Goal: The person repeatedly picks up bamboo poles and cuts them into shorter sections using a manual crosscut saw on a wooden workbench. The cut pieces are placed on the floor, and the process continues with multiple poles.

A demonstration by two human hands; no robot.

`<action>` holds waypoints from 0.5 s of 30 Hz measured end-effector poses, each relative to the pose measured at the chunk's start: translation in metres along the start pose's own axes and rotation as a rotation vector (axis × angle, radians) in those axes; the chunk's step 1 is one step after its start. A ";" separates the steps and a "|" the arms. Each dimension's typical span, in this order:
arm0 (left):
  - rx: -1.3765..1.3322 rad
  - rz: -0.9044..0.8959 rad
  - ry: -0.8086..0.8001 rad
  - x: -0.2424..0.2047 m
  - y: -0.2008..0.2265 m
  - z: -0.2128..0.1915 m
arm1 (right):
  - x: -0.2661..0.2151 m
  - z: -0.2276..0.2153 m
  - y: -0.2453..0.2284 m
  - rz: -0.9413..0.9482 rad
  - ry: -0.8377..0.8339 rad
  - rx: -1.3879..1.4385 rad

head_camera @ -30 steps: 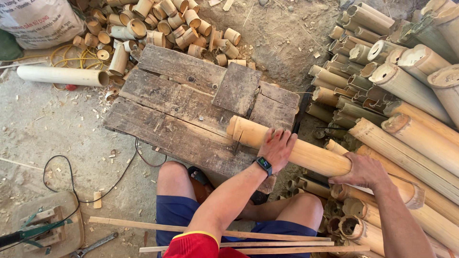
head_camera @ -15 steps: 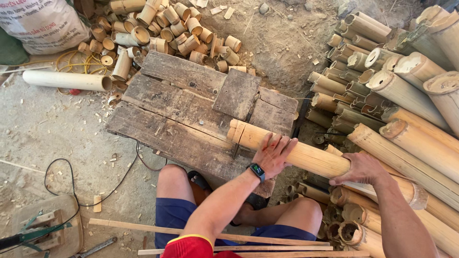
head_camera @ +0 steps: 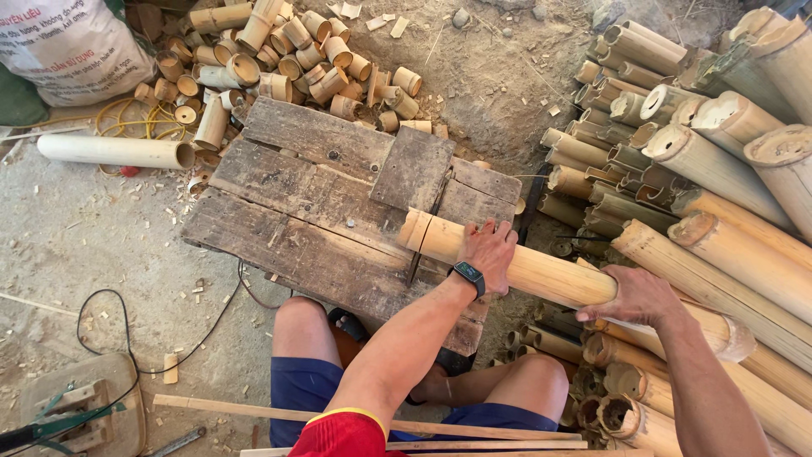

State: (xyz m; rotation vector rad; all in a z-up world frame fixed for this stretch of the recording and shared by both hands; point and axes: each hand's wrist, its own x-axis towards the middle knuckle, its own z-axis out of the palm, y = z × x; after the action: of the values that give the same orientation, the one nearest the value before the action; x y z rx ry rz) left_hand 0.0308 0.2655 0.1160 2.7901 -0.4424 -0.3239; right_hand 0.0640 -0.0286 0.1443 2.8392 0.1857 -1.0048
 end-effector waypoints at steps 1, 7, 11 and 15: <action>-0.009 -0.005 -0.026 0.002 -0.002 0.002 | 0.003 0.003 0.002 -0.006 0.008 0.004; -0.009 0.249 0.424 -0.017 -0.014 0.048 | 0.042 0.020 0.030 -0.012 -0.054 0.103; 0.051 0.111 0.543 -0.024 -0.007 0.074 | 0.067 0.035 0.046 -0.010 -0.138 0.184; 0.138 0.028 0.252 -0.007 -0.005 0.062 | 0.072 0.038 0.053 0.023 -0.114 0.241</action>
State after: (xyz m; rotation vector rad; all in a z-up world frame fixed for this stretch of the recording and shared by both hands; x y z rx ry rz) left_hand 0.0093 0.2569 0.0584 2.9021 -0.4576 0.0681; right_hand 0.1040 -0.0820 0.0734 2.9737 0.0210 -1.2594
